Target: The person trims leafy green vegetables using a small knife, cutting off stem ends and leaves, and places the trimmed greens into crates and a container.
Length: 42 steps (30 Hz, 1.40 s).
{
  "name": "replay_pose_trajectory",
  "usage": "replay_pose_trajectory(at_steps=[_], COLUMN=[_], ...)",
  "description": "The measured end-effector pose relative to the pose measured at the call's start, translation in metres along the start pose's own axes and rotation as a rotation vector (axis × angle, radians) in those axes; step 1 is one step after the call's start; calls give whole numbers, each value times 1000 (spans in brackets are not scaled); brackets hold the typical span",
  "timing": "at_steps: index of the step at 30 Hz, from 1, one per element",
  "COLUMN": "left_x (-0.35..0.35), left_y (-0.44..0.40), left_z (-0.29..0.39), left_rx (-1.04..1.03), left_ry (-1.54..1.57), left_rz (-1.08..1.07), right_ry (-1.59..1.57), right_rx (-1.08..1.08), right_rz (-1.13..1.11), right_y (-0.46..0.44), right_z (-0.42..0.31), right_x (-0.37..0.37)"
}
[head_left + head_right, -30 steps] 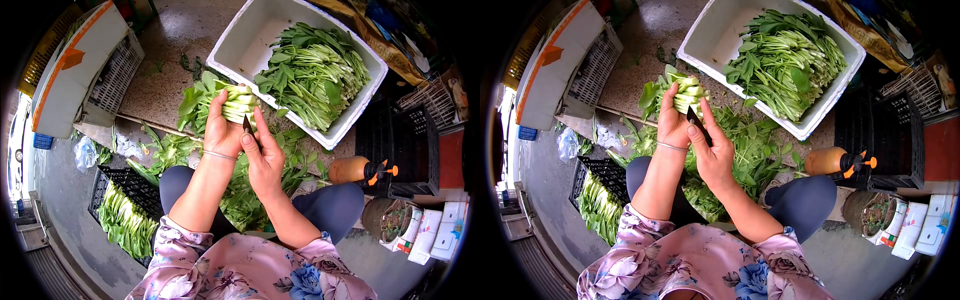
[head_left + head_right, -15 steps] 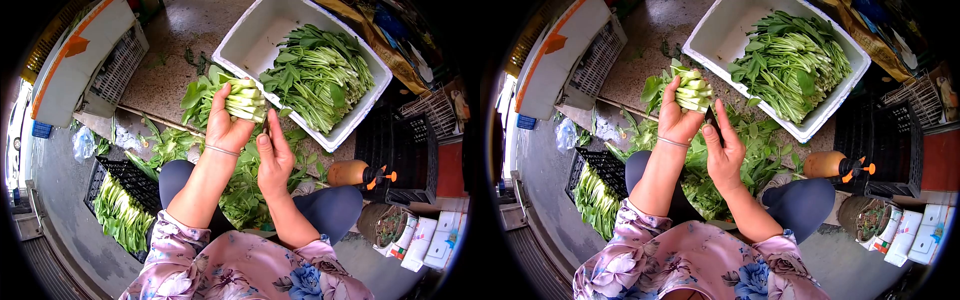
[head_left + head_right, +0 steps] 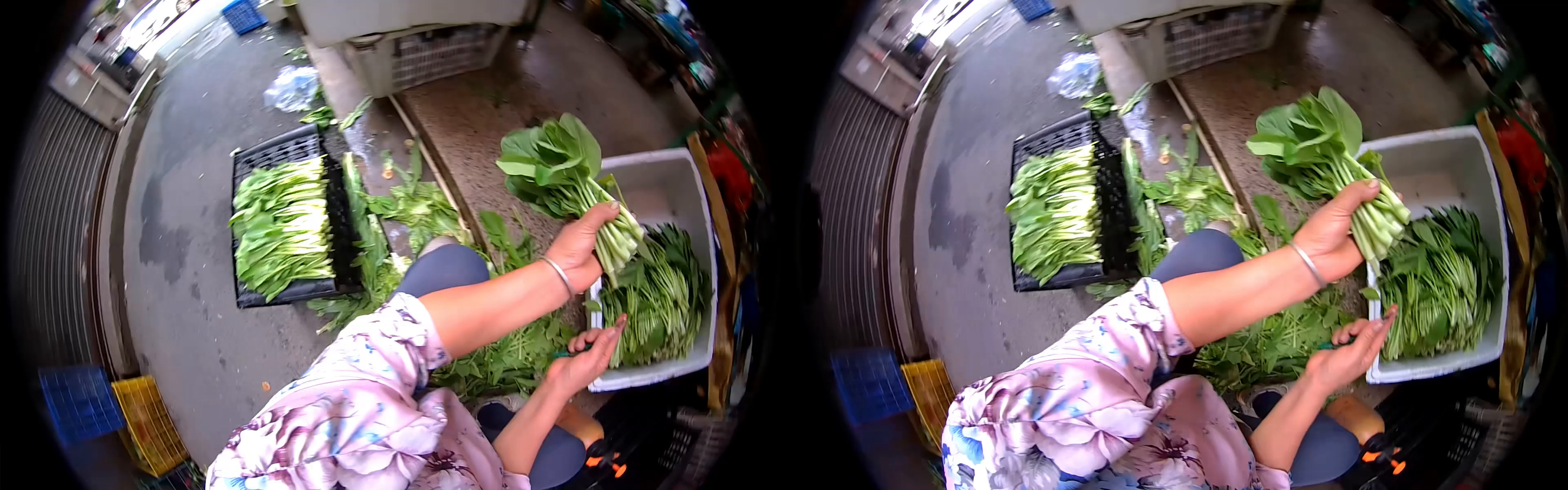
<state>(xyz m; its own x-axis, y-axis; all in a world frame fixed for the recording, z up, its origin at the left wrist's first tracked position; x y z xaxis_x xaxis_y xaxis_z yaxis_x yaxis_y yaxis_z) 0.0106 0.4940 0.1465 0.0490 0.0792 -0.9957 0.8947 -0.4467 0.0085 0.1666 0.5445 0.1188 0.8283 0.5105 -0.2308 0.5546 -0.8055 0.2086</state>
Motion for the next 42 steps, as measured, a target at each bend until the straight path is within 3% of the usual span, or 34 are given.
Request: replay_pose_trajectory(at_steps=[3,5,7,9,10,12,14,16,18,19,20,22,23,24,28,29,32,36,38,39,40,41,42], left_x=[33,9,-16,-18,-14,-3,21,89,174,240,250,251,250,250,289,278,234,169,140,139,89,30,2], left_y=[-24,-13,6,27,39,76,121,149,171,174,188,171,171,166,157,143,141,163,157,145,139,127,109], left_z=[21,50,110,186,229,311,377,436,474,505,503,509,510,516,600,588,552,500,480,478,425,344,297], left_rx=[-56,-150,-269,-452,-649,-854,-1113,-1311,-1255,-1260,-1256,-1098,-1011,-890,-819,-785,-675,-585,-514,-384,-568,-617,-502], left_ry=[63,5,-160,-333,-424,-661,-762,-635,-311,-218,-337,-318,-473,-502,-686,-690,-631,-676,-810,-839,-990,-1163,-1275], left_rz=[123,152,17,21,97,138,309,597,1030,1083,1308,1036,1113,1048,968,944,1061,1217,1100,878,866,810,515], right_ry=[-3,61,141,177,235,324,355,404,419,421,434,440,418,394,371,308,410,425,409,382,383,389,373], right_rx=[-91,-87,-113,-131,-152,-196,-221,-250,-270,-284,-284,-259,-277,-286,-303,-338,-103,-212,-153,-145,-141,-140,-108], right_rz=[-66,-126,-142,-161,-152,-149,-152,-164,-195,-207,-210,-199,-220,-239,-182,-174,-123,20,31,31,17,4,-1], right_y=[2,1,4,8,11,12,17,17,17,18,18,21,22,23,23,23,12,-11,-29,-42,-53,-63,-77], right_z=[5,8,11,21,26,40,49,58,62,62,59,57,56,56,66,67,66,42,21,14,5,-4,-7], right_x=[-4,-4,-6,-7,-7,1,5,11,10,13,12,18,20,22,40,45,61,93,103,110,114,118,123])
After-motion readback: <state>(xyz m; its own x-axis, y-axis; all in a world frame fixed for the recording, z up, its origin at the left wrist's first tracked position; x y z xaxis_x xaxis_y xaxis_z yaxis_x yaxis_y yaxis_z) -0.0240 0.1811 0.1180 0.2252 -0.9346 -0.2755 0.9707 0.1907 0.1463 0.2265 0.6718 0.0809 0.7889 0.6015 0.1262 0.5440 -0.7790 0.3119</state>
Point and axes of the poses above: each hand's wrist, its own y-axis away from the middle knuckle, its own x-axis out of the back of the hand, z = x × y, the point moved 6 cm from there along -y, towards the middle knuckle, and after that the axes turned 13 degrees about -x, right-handed, at the moved point
